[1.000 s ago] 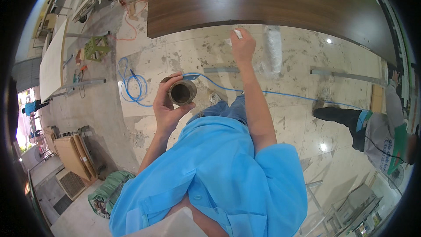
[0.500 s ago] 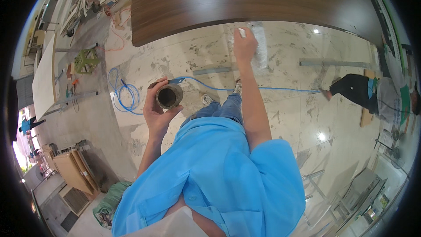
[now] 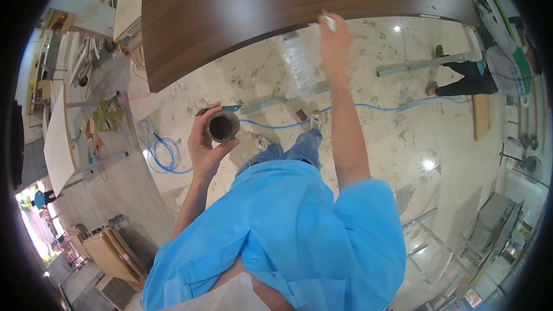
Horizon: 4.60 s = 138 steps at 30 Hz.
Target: The person moves a cardboard box, writes on it with a marker, and then applies a finish to a wooden furniture panel using a brush and a small container. The person repeatedly dips the brush into the container and applies the finish to the surface of the panel.
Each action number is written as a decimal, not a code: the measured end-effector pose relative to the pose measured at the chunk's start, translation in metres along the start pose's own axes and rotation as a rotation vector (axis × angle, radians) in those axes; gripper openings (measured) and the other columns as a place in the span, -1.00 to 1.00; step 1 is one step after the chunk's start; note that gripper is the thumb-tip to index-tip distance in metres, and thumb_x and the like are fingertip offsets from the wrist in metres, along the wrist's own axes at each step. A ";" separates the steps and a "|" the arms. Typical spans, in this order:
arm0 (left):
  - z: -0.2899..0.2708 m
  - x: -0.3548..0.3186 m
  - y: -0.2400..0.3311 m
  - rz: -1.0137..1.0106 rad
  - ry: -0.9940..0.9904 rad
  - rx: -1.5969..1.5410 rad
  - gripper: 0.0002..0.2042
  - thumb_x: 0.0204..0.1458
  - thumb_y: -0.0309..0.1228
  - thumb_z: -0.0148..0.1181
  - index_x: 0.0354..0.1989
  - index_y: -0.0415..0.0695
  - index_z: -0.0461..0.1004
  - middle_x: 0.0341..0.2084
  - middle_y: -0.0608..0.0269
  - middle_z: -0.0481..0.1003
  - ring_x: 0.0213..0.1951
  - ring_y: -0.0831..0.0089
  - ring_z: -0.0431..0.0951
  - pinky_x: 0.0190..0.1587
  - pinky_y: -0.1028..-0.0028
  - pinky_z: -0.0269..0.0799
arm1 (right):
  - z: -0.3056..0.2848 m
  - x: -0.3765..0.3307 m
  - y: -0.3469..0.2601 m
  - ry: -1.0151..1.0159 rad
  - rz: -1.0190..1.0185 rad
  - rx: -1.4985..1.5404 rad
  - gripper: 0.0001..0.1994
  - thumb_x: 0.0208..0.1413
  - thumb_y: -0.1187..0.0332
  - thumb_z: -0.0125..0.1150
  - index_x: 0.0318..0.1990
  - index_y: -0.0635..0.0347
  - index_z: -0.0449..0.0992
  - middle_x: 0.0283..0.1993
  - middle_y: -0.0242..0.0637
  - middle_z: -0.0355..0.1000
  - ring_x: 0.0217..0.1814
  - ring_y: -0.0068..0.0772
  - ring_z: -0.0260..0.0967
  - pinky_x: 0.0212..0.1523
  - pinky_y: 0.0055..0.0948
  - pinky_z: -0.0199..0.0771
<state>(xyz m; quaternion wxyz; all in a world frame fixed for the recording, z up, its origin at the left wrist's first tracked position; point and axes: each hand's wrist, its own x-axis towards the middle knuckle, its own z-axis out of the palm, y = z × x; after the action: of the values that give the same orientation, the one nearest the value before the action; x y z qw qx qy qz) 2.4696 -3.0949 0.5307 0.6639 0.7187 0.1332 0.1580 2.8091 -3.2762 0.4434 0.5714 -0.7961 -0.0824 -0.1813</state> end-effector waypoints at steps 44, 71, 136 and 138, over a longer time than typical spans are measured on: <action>0.374 0.204 -0.004 0.360 -0.390 0.229 -0.34 -0.22 -0.54 0.54 0.19 -0.09 0.51 0.23 0.13 0.48 0.20 0.09 0.54 0.18 0.22 0.54 | -0.302 0.118 -0.035 -0.734 -0.608 -0.702 -0.81 -0.13 0.53 0.33 -0.33 0.14 0.47 -0.33 -0.30 0.29 -0.29 -0.20 0.41 -0.31 -0.18 0.43; 0.353 0.217 -0.028 0.170 -0.193 0.219 -0.33 -0.22 -0.52 0.55 0.20 -0.09 0.49 0.18 0.18 0.50 0.12 0.28 0.56 0.16 0.36 0.48 | -0.269 0.112 0.042 -0.724 0.227 0.086 -0.89 0.24 0.42 0.30 -0.13 0.19 0.60 -0.27 -0.35 0.58 -0.30 -0.54 0.49 -0.26 -0.53 0.45; 0.294 0.239 0.009 -0.003 -0.032 0.095 -0.31 -0.24 -0.61 0.48 0.21 -0.15 0.48 0.41 0.17 0.25 0.33 0.32 0.40 0.38 0.27 0.41 | -0.127 0.129 0.184 -0.110 0.310 0.172 -0.84 0.23 0.31 0.34 -0.12 0.14 0.65 -0.35 -0.22 0.63 -0.33 -0.56 0.52 -0.24 -0.44 0.52; 0.300 0.240 0.009 0.008 -0.049 0.098 -0.31 -0.25 -0.62 0.47 0.21 -0.14 0.48 0.41 0.18 0.26 0.33 0.32 0.41 0.38 0.27 0.42 | -0.126 0.129 0.184 -0.156 0.256 0.158 -0.85 0.23 0.32 0.35 -0.12 0.14 0.66 -0.33 -0.26 0.64 -0.32 -0.57 0.52 -0.23 -0.45 0.51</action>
<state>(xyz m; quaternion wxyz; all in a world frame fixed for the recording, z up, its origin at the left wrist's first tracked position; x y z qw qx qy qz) 2.8101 -3.2726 0.5311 0.6304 0.7545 0.1216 0.1360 2.9654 -3.4654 0.3658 0.6424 -0.7644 -0.0382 -0.0376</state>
